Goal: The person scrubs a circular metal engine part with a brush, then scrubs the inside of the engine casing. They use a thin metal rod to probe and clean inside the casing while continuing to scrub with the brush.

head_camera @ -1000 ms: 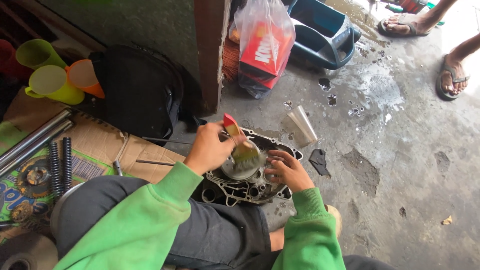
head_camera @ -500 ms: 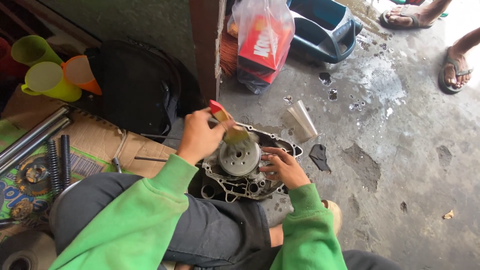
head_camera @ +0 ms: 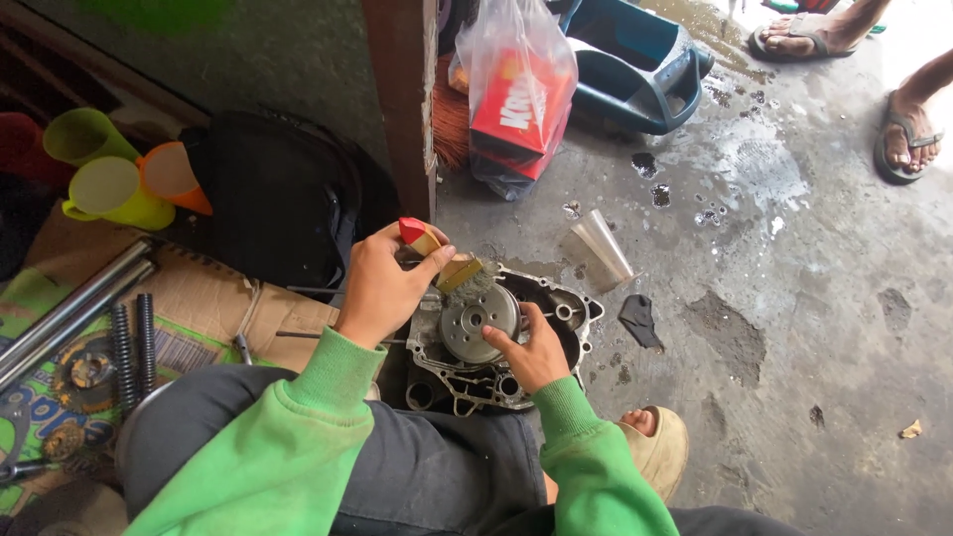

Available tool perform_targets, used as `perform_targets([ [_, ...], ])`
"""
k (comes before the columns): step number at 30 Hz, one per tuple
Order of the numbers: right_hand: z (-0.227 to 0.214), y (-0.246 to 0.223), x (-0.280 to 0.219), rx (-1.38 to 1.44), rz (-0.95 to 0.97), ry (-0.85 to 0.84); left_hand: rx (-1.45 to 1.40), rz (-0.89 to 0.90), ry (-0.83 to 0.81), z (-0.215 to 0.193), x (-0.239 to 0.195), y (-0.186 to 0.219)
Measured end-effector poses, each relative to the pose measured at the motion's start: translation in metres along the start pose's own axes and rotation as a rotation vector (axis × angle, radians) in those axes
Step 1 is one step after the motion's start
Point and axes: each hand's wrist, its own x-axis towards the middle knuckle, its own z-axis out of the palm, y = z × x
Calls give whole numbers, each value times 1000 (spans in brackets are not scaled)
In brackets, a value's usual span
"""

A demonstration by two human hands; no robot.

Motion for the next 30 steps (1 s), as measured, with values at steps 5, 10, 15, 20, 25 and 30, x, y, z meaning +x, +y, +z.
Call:
perform_targets([
  [5, -23, -10, -16, 240, -16, -2, -204, 58, 21, -3, -3, 22],
  [10, -30, -22, -22, 593, -67, -14, -278, 124, -7, -6, -6, 28],
  [15, -25, -3, -5, 925, -130, 22, -202, 291, -123, -10, -10, 46],
  [20, -23, -4, -6, 1072, -122, 33, -254, 402, -73, -14, -10, 52],
  [25, -17, 8, 4, 1231, -160, 9, -319, 493, 125, -20, -7, 54],
  [30, -26, -7, -10, 1431, -123, -92, -298, 328, 71, -21, -12, 61],
])
